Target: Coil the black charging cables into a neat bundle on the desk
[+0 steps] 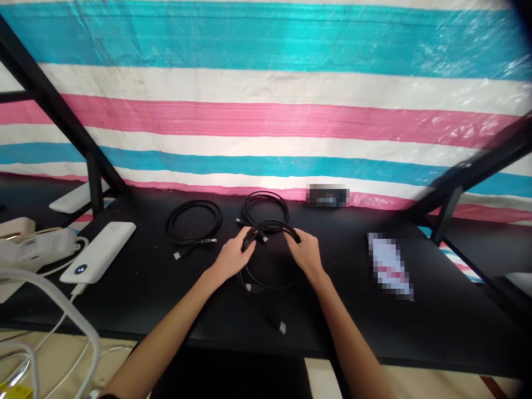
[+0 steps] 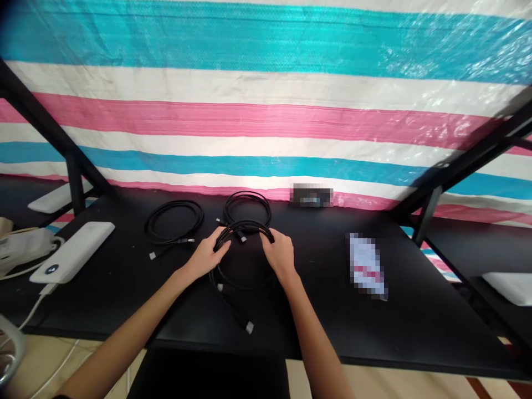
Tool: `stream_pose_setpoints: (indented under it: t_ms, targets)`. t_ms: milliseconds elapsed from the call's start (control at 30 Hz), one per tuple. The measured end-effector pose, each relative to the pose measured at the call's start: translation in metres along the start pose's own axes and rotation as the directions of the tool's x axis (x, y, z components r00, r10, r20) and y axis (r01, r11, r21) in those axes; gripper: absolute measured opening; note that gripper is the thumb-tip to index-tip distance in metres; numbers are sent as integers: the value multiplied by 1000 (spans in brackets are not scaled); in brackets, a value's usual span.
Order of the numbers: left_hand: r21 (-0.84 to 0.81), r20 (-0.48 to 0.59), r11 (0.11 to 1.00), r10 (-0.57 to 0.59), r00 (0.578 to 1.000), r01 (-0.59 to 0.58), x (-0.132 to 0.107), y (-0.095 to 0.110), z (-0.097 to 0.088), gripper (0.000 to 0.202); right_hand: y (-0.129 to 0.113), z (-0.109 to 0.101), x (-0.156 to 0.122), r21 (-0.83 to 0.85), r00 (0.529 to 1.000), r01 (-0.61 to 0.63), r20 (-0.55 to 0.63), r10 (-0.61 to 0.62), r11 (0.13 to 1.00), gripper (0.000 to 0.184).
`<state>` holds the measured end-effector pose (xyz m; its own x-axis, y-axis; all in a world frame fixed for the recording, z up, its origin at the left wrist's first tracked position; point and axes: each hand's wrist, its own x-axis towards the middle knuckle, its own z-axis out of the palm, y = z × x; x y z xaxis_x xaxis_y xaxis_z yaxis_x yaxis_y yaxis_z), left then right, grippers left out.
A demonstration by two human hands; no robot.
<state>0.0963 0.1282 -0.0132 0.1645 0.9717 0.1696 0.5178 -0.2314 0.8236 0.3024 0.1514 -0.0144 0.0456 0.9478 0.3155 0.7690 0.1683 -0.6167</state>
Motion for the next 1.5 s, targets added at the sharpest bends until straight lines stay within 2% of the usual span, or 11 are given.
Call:
stream_pose_setpoints:
  t_ms: [167, 333, 467, 567, 800, 933, 1033, 1133, 1267, 1400, 1500]
  targets:
    - [237, -75, 971, -6, 997, 23, 0, 5, -5, 24, -3, -3, -1, -20, 997, 67, 36, -66, 998, 30]
    - [336, -55, 942, 8, 998, 11, 1, 6, -7, 42, -8, 2, -5, -45, 992, 87, 96, -83, 995, 20]
    - [466, -42, 885, 19, 999, 3, 2, -1, -6, 39, -10, 7, -9, 17, 983, 159, 93, -160, 987, 37]
    - [492, -74, 870, 35, 997, 6, 2, -7, -5, 36, -12, 8, -10, 48, 965, 230, 119, -235, 972, 37]
    - [309, -123, 951, 58, 991, -18, 3, -12, -1, 32, -7, 10, -8, 67, 970, 186, 149, -195, 980, 25]
    - [-219, 0, 973, -74, 997, 73, 4, -7, -1, 39, -10, 8, -7, 293, 977, 139, 117, -180, 946, 22]
    - [-593, 180, 782, -106, 978, 194, 5, 1, -7, 49, -15, 2, -6, 524, 979, -17, 180, -91, 851, 28]
    - [-742, 257, 612, -117, 959, 274, 7, 6, -17, 56, -18, -6, -6, 721, 971, -175, 238, -3, 671, 33]
    - [-800, 203, 535, -182, 962, 270, 12, 6, -24, 55, -19, -14, -4, 883, 976, -218, 209, 67, 416, 34]
    - [-848, 139, 478, -221, 965, 231, 12, 6, -19, 49, -20, -15, -2, 940, 978, -201, 177, 108, 277, 31]
    - [-862, 224, 431, -150, 963, 267, 9, 12, -13, 59, -20, -16, -1, 964, 977, -184, 159, 139, 192, 29]
